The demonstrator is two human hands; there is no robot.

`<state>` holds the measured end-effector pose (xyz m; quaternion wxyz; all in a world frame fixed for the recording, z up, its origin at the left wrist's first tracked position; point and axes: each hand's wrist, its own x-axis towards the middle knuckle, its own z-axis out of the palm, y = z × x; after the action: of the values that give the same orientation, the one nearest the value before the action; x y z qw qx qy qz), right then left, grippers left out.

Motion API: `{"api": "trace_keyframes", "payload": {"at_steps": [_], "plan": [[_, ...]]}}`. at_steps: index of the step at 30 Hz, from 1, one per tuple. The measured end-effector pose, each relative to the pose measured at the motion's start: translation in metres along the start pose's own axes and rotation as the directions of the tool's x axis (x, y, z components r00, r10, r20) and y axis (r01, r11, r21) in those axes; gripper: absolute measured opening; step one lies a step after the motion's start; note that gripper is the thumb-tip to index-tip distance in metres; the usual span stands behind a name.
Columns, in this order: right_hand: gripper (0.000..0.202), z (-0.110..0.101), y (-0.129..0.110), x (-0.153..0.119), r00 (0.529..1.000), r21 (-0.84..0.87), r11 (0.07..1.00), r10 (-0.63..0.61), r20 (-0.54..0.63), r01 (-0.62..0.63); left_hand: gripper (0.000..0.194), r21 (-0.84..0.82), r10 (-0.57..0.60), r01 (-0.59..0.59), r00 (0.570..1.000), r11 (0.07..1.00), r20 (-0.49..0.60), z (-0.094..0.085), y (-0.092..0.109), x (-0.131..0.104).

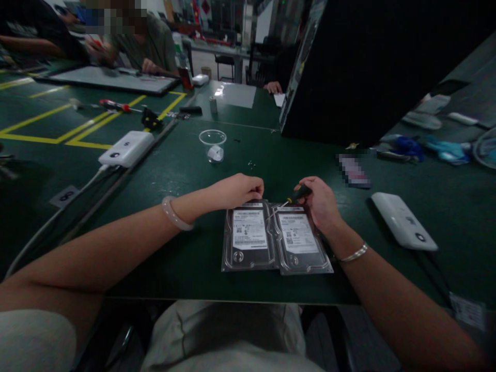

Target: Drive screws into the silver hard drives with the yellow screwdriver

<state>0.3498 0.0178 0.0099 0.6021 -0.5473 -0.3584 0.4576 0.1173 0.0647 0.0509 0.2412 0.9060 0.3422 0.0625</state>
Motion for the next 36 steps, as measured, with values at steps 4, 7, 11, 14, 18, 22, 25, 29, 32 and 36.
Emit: {"api": "trace_keyframes", "payload": {"at_steps": [4, 7, 11, 14, 18, 22, 25, 29, 32, 36], "plan": [[0.001, 0.0, -0.001, 0.001, 1.0, 0.001, 1.0, -0.004, -0.011, 0.004, 0.013, -0.025, -0.022, 0.022, 1.0, 0.999, -0.023, 0.003, 0.001, -0.002], [0.002, 0.0, -0.001, -0.001, 1.0, 0.001, 1.0, -0.01, -0.026, 0.01, 0.013, -0.018, -0.032, 0.031, 0.999, 0.999, -0.03, 0.004, 0.003, -0.003], [0.003, 0.001, -0.001, -0.002, 0.999, 0.011, 1.0, -0.009, -0.037, 0.01, 0.013, -0.006, -0.033, 0.033, 0.999, 0.999, -0.029, 0.003, 0.005, -0.004], [0.003, 0.0, -0.002, -0.002, 0.999, 0.025, 1.0, -0.01, -0.042, 0.011, 0.013, 0.0, -0.039, 0.039, 0.999, 0.999, -0.022, 0.003, 0.006, -0.005], [0.005, 0.0, -0.006, 0.0, 0.998, 0.044, 0.998, -0.038, -0.058, 0.041, 0.013, 0.0, -0.044, 0.044, 0.999, 0.999, -0.014, 0.003, 0.007, -0.005], [0.007, 0.0, -0.01, -0.001, 0.995, 0.065, 0.995, -0.074, -0.06, 0.078, 0.012, -0.01, -0.03, 0.03, 1.0, 1.0, -0.007, 0.004, 0.006, -0.006], [0.007, 0.0, -0.011, -0.002, 0.992, 0.083, 0.99, -0.11, -0.058, 0.115, 0.01, -0.057, -0.02, 0.017, 0.999, 0.998, -0.046, 0.003, 0.005, -0.006], [0.005, -0.001, -0.012, -0.002, 0.979, 0.105, 0.976, -0.181, -0.094, 0.19, 0.01, -0.096, 0.0, -0.017, 0.984, 0.995, -0.18, 0.0, 0.001, -0.005], [0.003, -0.002, -0.015, -0.002, 0.958, 0.126, 0.955, -0.251, -0.141, 0.269, 0.009, -0.107, 0.056, -0.08, 0.977, 0.991, -0.207, 0.0, -0.003, -0.005], [0.003, -0.002, -0.022, -0.005, 0.918, 0.145, 0.913, -0.354, -0.18, 0.381, 0.01, -0.146, 0.141, -0.17, 0.971, 0.975, -0.193, 0.004, -0.006, -0.006]]}}
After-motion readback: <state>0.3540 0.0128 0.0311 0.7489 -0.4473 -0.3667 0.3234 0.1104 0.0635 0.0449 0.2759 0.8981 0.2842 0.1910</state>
